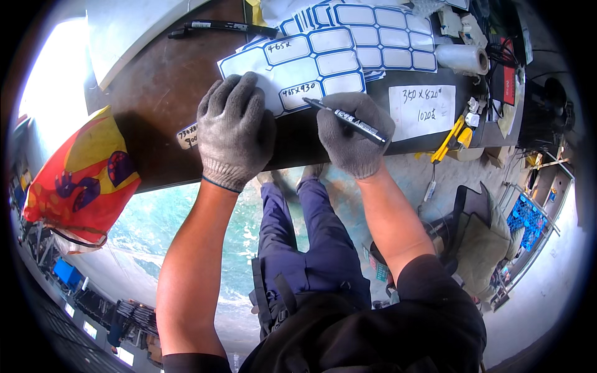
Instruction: The person uses a manual pallet jack to move a wrapped pallet of metal frames across a warehouse floor. They then write on a label sheet, peel off a label, and attach it to the pallet. Finally, they pick up a metal frame from a stack.
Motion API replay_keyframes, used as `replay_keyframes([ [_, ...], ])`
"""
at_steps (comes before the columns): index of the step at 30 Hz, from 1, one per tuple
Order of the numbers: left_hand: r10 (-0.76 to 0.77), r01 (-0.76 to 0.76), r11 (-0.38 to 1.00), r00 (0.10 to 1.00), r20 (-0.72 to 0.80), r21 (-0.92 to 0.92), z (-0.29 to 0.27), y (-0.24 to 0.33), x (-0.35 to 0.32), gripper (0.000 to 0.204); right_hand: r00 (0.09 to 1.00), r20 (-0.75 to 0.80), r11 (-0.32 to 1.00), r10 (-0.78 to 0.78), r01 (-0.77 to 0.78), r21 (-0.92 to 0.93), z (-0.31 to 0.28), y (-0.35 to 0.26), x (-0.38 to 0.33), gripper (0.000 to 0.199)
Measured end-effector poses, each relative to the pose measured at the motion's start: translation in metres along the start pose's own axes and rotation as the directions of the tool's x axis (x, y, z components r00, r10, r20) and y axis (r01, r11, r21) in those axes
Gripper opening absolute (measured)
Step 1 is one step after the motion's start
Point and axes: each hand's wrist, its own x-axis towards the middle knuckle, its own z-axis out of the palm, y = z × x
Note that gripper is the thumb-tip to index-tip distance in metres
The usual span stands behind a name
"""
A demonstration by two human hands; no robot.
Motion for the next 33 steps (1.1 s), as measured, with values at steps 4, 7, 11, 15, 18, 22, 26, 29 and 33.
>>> replay_keyframes([
  [4,-0.001,0.001,1.000,1.000,-0.004,0.002,0.0000,0.0002,-0.0004,0.037,0.997,0.076,0.999,-0.035,0.033,0.029,-0.0023,-0.0038,-0.0001,0.017],
  [7,-0.002,0.002,1.000,1.000,-0.008,-0.005,0.0002,0.0009,0.0002,0.037,0.994,0.094,0.998,-0.062,0.062,-0.004,-0.0018,-0.0049,0.0021,0.018],
  [11,-0.003,0.003,1.000,1.000,-0.012,-0.017,-0.0003,0.0006,0.0005,0.038,0.998,0.066,1.000,-0.022,0.022,-0.010,0.0007,-0.0033,-0.0017,0.017],
  [15,-0.003,0.003,1.000,1.000,-0.008,-0.011,-0.0001,0.0001,-0.0003,0.038,0.999,0.047,1.000,0.027,-0.026,-0.003,0.0025,-0.0016,-0.0044,0.017],
  [18,0.002,-0.003,1.000,1.000,-0.016,-0.019,0.0003,-0.0005,0.0004,0.038,0.999,0.041,0.999,-0.006,0.008,-0.048,0.0050,-0.0013,-0.0038,0.017],
  [22,0.003,-0.003,1.000,1.000,-0.015,-0.016,-0.0004,0.0002,0.0010,0.038,0.994,0.096,0.996,-0.057,0.064,-0.068,0.0004,-0.0037,0.0015,0.016],
  [26,0.008,-0.008,1.000,1.000,-0.019,-0.006,0.0016,-0.0005,-0.0005,0.038,0.998,0.059,0.999,0.004,-0.001,-0.050,0.0013,-0.0057,-0.0010,0.015],
  [29,0.013,-0.013,1.000,1.000,-0.022,-0.003,0.0032,0.0000,0.0000,0.038,0.999,0.041,0.999,-0.009,0.010,-0.033,0.0015,-0.0037,-0.0014,0.013],
  [33,0.008,-0.008,1.000,1.000,-0.017,-0.004,0.0027,0.0001,-0.0005,0.038,0.993,0.088,0.997,-0.077,0.079,-0.011,-0.0029,-0.0023,0.0006,0.013],
])
